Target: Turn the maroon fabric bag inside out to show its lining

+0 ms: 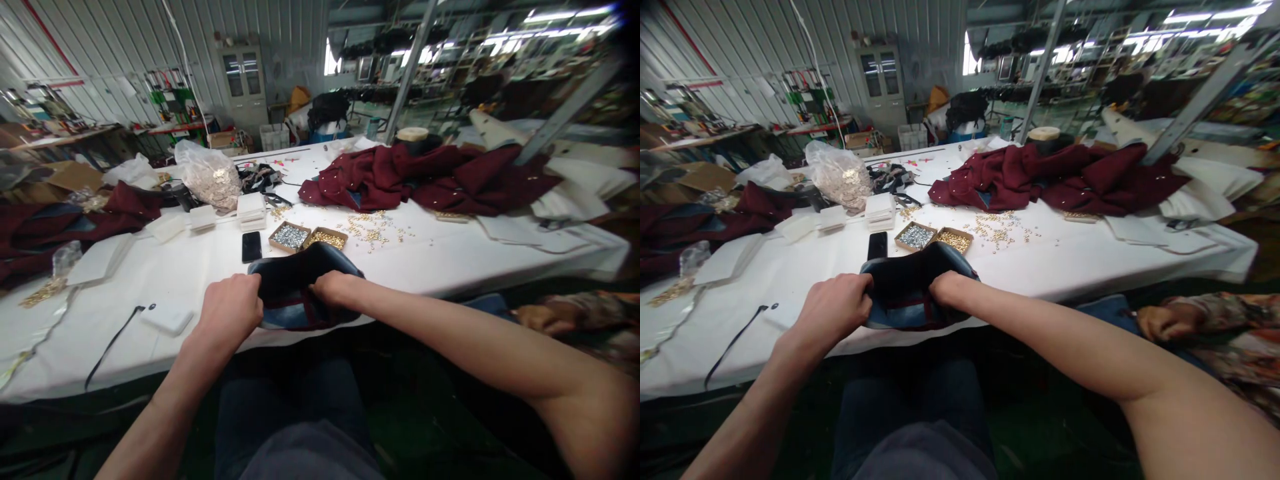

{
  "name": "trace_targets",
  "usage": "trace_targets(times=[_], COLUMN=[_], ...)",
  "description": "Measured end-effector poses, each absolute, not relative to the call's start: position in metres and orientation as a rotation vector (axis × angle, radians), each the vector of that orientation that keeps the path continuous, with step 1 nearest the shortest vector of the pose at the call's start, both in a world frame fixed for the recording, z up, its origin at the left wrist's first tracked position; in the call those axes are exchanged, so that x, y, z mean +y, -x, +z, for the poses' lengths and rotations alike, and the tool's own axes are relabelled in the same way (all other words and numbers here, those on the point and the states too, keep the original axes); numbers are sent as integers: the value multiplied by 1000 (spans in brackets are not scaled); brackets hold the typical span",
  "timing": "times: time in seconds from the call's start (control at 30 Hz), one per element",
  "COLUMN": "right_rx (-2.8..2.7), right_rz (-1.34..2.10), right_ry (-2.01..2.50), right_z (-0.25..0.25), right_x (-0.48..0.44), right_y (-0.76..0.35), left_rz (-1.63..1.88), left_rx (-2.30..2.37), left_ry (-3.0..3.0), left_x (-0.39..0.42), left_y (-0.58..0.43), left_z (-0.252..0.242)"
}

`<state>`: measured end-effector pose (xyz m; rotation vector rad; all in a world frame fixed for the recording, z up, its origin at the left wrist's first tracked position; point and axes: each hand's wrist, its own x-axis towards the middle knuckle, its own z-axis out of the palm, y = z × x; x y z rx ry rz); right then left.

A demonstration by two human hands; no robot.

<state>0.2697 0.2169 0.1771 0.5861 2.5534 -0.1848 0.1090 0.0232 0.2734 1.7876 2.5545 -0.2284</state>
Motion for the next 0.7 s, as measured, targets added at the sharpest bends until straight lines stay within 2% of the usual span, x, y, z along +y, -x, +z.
trace_targets(times=[0.17, 0.37, 0.53, 0.7], right_rx=[2479, 2434, 2433, 2478], right_rz=[-300, -191, -146, -117], right_ry=[-561, -475, -433, -399], right_z=[163, 169, 178, 174], right_x=[237, 239, 230, 225], right_y=[-259, -265, -265, -268], left_rz=[-413, -563, -698, -737], left_rx=[2491, 2442, 2345, 1911], left_ry=[-1740, -2063, -2462, -2500], left_x=[25, 47, 59, 61], left_y=[-108, -143, -164, -172], left_z=[292, 306, 289, 259])
